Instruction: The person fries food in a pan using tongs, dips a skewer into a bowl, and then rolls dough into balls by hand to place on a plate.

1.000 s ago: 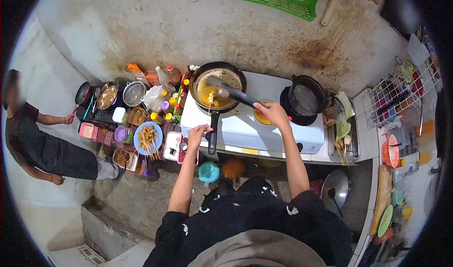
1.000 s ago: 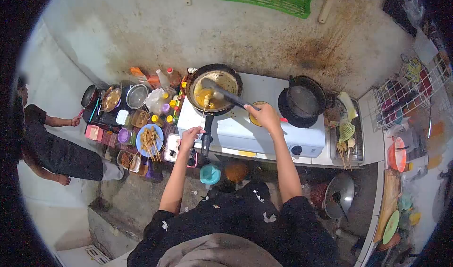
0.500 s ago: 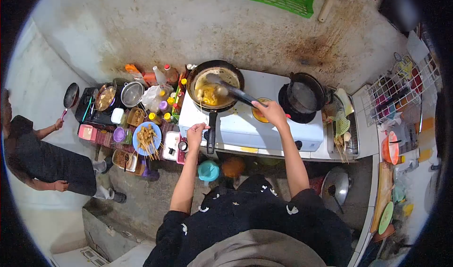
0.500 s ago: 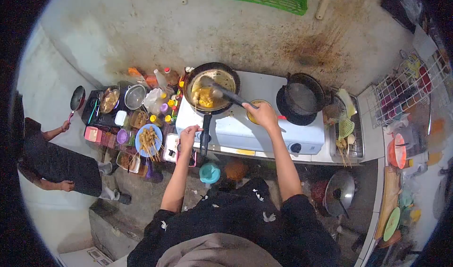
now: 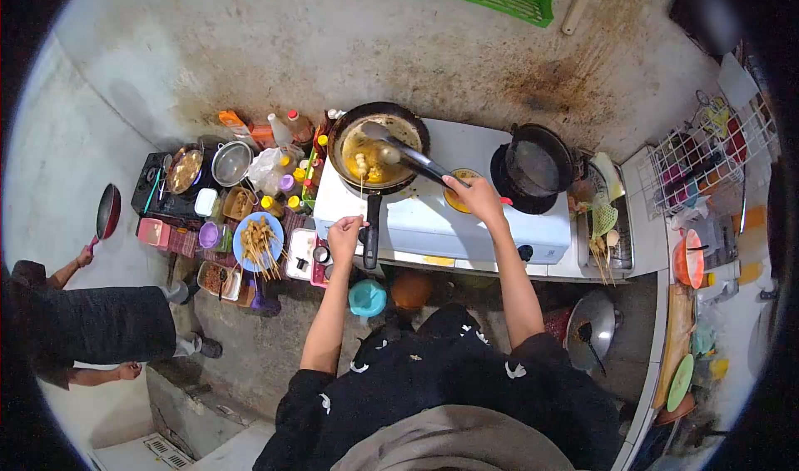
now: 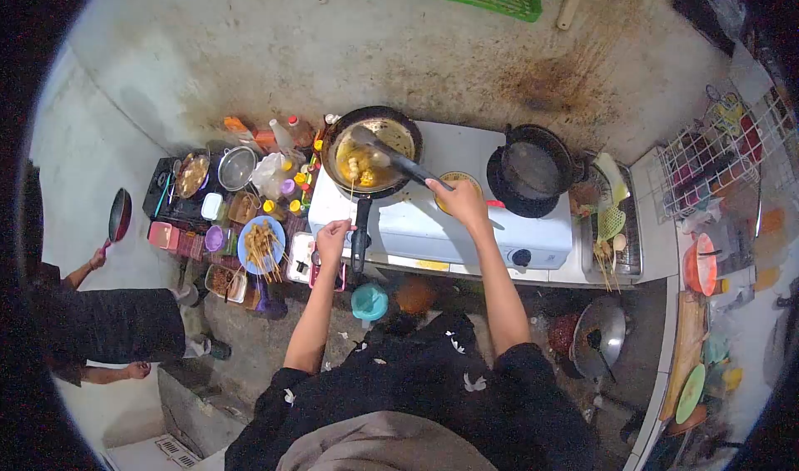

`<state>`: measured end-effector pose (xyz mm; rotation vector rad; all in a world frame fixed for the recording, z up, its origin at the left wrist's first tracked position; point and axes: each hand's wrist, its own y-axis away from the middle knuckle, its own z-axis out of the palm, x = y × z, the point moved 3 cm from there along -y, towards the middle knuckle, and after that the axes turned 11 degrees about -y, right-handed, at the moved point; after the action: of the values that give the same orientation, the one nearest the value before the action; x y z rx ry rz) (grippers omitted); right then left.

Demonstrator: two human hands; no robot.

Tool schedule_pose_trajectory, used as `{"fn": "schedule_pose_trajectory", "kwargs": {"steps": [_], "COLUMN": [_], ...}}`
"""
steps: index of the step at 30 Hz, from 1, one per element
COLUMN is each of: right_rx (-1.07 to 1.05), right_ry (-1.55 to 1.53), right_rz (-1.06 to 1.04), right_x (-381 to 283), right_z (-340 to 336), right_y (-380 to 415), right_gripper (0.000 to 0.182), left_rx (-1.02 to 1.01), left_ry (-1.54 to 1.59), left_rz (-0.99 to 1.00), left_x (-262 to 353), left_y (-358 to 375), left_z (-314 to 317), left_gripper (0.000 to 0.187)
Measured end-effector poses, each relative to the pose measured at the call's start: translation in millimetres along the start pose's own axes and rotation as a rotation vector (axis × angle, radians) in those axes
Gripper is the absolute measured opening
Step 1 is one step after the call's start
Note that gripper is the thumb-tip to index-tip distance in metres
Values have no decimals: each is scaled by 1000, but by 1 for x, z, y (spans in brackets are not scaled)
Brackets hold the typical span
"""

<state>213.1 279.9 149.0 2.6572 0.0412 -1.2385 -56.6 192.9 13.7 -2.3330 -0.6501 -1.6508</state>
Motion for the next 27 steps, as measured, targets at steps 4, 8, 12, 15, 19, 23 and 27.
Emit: {"fn": "schedule_pose_trajectory", "kwargs": {"steps": [4, 8, 12, 15, 19, 23, 27], "right_rx": [24, 11, 108, 19, 33, 69, 54], "right_ry": [36, -39, 67, -91, 31, -45, 34], "right_rz": [-44, 4, -164, -86, -54, -43, -143], "right_x": [4, 4, 4, 2, -1, -6, 3], "right_z": [5, 6, 9, 10, 7, 6, 9], "right_y": [-1, -4, -2, -3, -2, 2, -5], "right_gripper": [59, 56, 55, 56, 57, 58, 60], "left_rx": [-13, 18, 24, 26, 0, 20, 4], "left_ry": [20, -14, -86, -42, -24, 50, 92], "left_rz": [0, -14, -45, -21, -42, -29, -73], "left_x": [-7, -10, -9, 1, -8, -10, -5], "left_y": [-1, 1, 3, 9, 5, 6, 9], "left_z": [-5, -8, -8, -8, -5, -3, -4], "left_gripper": [24, 22, 20, 19, 19, 20, 19]}}
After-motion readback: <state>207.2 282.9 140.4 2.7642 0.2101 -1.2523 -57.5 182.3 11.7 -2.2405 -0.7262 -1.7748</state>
